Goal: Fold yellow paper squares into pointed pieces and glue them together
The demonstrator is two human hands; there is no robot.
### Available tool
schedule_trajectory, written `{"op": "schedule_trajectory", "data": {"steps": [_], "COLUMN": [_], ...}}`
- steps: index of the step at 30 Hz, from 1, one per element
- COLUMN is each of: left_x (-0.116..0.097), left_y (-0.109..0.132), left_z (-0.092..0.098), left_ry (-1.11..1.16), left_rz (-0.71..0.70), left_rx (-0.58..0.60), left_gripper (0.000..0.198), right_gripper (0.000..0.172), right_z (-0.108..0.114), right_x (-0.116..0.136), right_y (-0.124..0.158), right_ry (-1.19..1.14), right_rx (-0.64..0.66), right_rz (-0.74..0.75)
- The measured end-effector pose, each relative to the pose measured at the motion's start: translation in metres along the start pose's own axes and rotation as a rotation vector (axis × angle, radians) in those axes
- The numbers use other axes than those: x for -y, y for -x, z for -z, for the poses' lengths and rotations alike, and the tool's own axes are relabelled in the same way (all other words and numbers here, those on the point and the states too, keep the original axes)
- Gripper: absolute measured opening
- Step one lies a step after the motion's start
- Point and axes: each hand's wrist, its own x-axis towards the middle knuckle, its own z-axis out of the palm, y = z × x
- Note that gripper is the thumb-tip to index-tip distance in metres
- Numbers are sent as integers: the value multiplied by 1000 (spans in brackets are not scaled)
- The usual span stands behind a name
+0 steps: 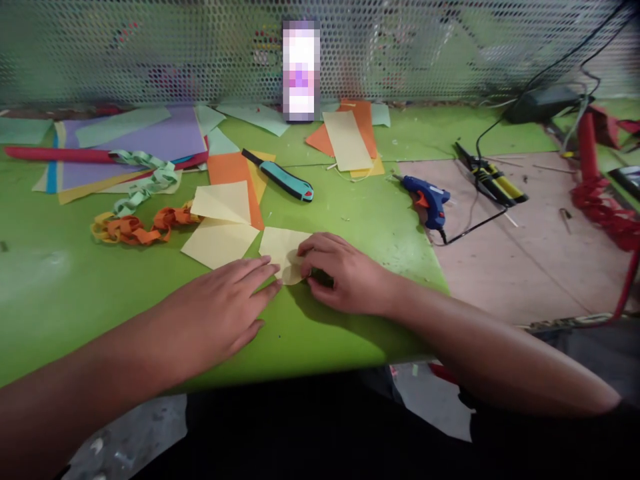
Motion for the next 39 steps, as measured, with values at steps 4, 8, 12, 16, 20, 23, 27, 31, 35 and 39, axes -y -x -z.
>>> {"op": "schedule_trajectory", "data": {"steps": [4, 8, 12, 16, 20, 23, 27, 31, 35, 39], "left_x": [4, 8, 7, 2, 1, 1, 1, 1, 0, 2], "left_y": [-4, -7, -7, -6, -7, -8, -8, -8, -8, -9], "left_z": [-5, -8, -17, -24, -24, -24, -26, -28, -28, -26], "left_ry": [-17, -3, 29, 26, 26, 11, -17, -31, -27, 1], "left_rz": [-25, -50, -83, -102, -90, -89, -124, -140, -125, -92], "left_rx": [-6, -42, -188, -250, -282, -294, -316, -328, -325, -328], "left_gripper": [45, 39, 37, 41, 38, 37, 39, 39, 38, 36], "right_gripper": [10, 6, 6, 6, 6, 4, 5, 6, 8, 9], "right_z": [2, 3, 0, -5, -6, -3, -1, -4, -8, -12], "right_x": [-5, -9, -8, -4, -1, 2, 6, 7, 5, 4], "right_y": [-1, -3, -8, -13, -17, -22, -31, -36, -35, -34], "right_ry": [-24, -29, -41, -35, -5, 17, 94, 131, 90, 89], "right_rx": [-13, -14, -50, -92, -73, -45, -2, -30, -80, -113], "right_rz": [-12, -37, -99, -155, -193, -225, -275, -286, -287, -274]}}
